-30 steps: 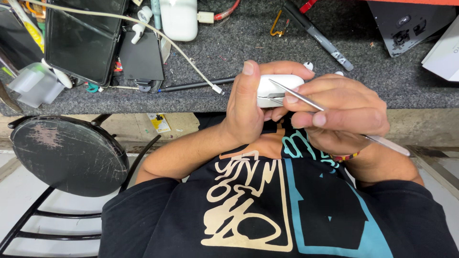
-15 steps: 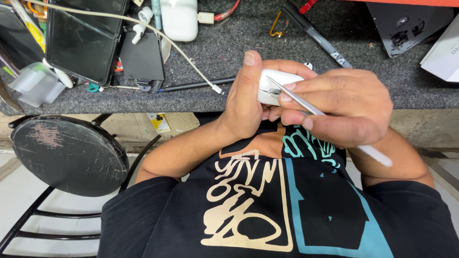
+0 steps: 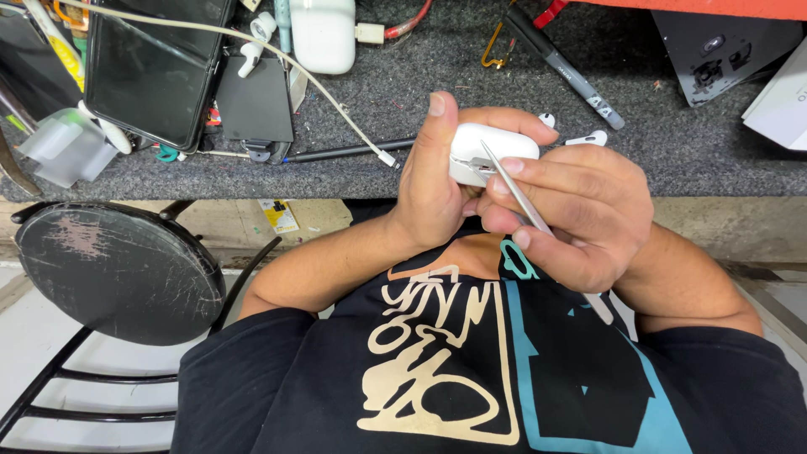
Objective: The person removes two white wireless earbuds from a white charging case and sets them aside. Using a thin metal prying tool, the person pries open the case along its seam and separates the halves to reveal the internal battery and circuitry.
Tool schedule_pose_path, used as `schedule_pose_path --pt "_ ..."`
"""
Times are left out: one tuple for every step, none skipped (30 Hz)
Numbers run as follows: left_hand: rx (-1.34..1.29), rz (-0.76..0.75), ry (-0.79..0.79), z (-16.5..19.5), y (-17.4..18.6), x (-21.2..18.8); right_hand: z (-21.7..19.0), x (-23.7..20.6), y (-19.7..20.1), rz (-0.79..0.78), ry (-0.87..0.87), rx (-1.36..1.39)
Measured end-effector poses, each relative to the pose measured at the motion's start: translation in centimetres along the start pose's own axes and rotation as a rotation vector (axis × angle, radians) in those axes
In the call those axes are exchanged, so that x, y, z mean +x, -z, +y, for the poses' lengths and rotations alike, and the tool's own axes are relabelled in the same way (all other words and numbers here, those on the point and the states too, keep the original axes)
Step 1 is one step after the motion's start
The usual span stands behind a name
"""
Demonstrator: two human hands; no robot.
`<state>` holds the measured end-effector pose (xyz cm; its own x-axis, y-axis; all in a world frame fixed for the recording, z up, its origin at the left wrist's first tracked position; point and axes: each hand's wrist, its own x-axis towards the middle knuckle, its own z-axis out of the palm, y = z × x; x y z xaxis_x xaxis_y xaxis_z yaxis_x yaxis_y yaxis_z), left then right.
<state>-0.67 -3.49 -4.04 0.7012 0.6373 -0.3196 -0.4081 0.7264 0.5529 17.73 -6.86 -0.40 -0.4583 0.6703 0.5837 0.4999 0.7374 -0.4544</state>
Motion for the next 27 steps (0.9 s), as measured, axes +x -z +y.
schedule_pose_path --pt "-0.009 -0.002 -0.001 -0.1 0.1 0.0 0.0 -0.1 0.0 -0.003 0.008 -0.006" --pt "-0.014 -0.002 0.002 -0.2 0.1 0.0 0.0 -0.2 0.0 -0.006 0.008 -0.008" --pt "-0.023 0.001 0.005 -0.2 0.2 0.1 0.0 -0.2 0.0 -0.009 0.008 -0.01" --pt "-0.033 0.003 0.008 -0.3 0.3 0.1 0.1 -0.2 0.0 -0.012 0.009 -0.013" --pt "-0.05 0.01 0.015 -0.4 0.2 0.1 0.1 -0.2 0.0 -0.017 0.011 -0.01" --pt "-0.067 0.014 0.019 -0.5 0.3 0.1 0.1 -0.2 0.0 -0.022 0.012 -0.009" --pt "-0.084 0.017 0.022 -0.6 0.2 0.1 0.1 -0.2 0.1 -0.027 0.014 -0.009" --pt "-0.1 0.018 0.023 -0.6 0.3 0.1 0.1 -0.1 0.0 -0.03 0.014 -0.01" --pt "-0.124 0.019 0.026 -0.7 0.2 0.1 0.0 0.0 0.1 -0.034 0.013 -0.011" --pt "-0.149 0.019 0.028 -0.8 0.2 0.1 0.0 0.1 0.1 -0.038 0.012 -0.013" --pt "-0.182 0.019 0.032 -0.8 0.2 0.1 0.0 0.2 0.1 -0.034 0.012 -0.027" --pt "-0.201 0.03 0.043 -0.8 0.1 0.1 -0.1 0.4 0.0 -0.03 0.01 -0.038" --pt "-0.221 0.042 0.054 -0.8 0.1 0.1 -0.1 0.6 0.1 -0.026 0.01 -0.049" --pt "-0.228 0.064 0.074 -0.8 0.1 0.1 -0.1 0.9 0.2 -0.046 -0.025 -0.021" --pt "-0.221 0.062 0.077 -0.8 0.1 0.1 -0.1 1.3 0.4 -0.066 -0.061 0.006" --pt "-0.213 0.061 0.081 -0.7 0.2 0.2 -0.2 1.7 0.5 -0.086 -0.096 0.033" --pt "-0.189 0.038 0.066 -0.6 0.2 0.2 -0.2 2.1 0.6 -0.039 -0.165 0.108" --pt "-0.164 0.018 0.05 -0.5 0.3 0.3 -0.2 2.6 0.7 0.01 -0.232 0.184" --pt "-0.084 0.003 0.012 -0.4 0.3 0.2 -0.2 2.9 0.8 0.059 -0.301 0.263" --pt "-0.007 -0.008 -0.024 -0.3 0.3 0.0 -0.4 3.2 1.2 0.04 -0.403 0.332" --pt "0.046 -0.02 -0.048 -0.3 0.2 -0.2 -0.8 3.3 2.0 0.02 -0.508 0.402" --pt "0.098 -0.03 -0.072 -0.3 0.2 -0.4 -1.0 3.4 2.2 0.023 -0.566 0.442" --pt "0.128 -0.046 -0.091 -0.2 0.2 -0.4 -1.3 3.2 2.7 0.029 -0.623 0.482" --pt "0.139 -0.053 -0.103 -0.2 0.1 -0.4 -1.4 3.0 2.6 0.059 -0.627 0.501" --pt "0.151 -0.059 -0.114 -0.2 0.1 -0.4 -1.6 2.7 2.7 0.078 -0.634 0.514" --pt "0.14 -0.057 -0.115 -0.3 0.0 -0.4 -1.7 2.4 2.7 0.096 -0.639 0.527" --pt "0.143 -0.059 -0.116 -0.3 0.0 -0.3 -1.8 2.1 2.7 0.103 -0.64 0.522"
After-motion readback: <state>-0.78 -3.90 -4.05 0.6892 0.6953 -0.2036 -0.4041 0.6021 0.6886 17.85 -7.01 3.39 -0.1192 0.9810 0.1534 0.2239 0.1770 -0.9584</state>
